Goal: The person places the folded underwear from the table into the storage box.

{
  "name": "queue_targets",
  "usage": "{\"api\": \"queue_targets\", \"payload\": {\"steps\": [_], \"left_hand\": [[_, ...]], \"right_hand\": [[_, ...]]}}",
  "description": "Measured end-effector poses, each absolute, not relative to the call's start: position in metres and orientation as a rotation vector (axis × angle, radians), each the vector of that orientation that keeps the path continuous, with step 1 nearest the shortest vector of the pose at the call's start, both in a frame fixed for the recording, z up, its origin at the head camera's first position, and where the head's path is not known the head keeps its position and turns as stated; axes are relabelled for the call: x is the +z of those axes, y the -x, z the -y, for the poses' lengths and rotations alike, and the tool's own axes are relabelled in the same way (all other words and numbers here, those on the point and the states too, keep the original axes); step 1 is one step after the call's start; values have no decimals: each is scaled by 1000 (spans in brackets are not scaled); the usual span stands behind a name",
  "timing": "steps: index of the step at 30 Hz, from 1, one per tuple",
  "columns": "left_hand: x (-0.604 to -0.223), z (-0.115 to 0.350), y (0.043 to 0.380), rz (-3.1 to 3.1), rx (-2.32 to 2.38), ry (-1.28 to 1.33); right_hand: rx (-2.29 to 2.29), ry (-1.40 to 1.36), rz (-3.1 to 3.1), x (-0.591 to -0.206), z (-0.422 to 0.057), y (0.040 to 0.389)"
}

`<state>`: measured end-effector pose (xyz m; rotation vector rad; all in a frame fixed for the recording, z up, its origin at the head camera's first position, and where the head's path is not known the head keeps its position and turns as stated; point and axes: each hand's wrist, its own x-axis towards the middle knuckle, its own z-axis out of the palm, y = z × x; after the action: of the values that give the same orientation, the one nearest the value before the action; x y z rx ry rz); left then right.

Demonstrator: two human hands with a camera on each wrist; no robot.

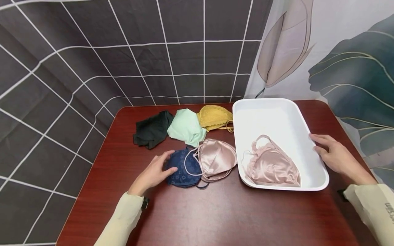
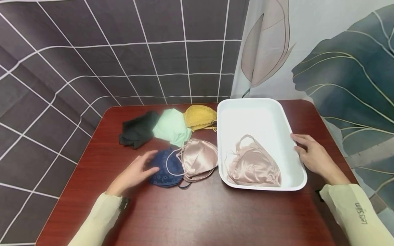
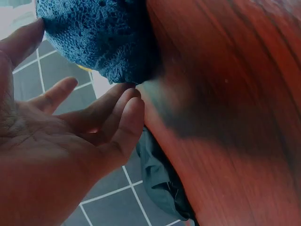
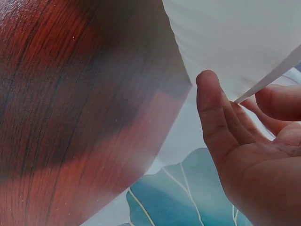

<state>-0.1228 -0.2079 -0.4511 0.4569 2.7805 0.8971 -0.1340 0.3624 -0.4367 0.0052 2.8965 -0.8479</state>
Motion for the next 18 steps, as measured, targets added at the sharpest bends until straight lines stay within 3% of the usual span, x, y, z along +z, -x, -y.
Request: {"api": "queue_targets", "payload": {"steps": [18], "left_hand": [[-449, 194, 121, -2821, 741, -326]], "right_hand": [[-838, -9, -2911, -438, -361, 135]]}}
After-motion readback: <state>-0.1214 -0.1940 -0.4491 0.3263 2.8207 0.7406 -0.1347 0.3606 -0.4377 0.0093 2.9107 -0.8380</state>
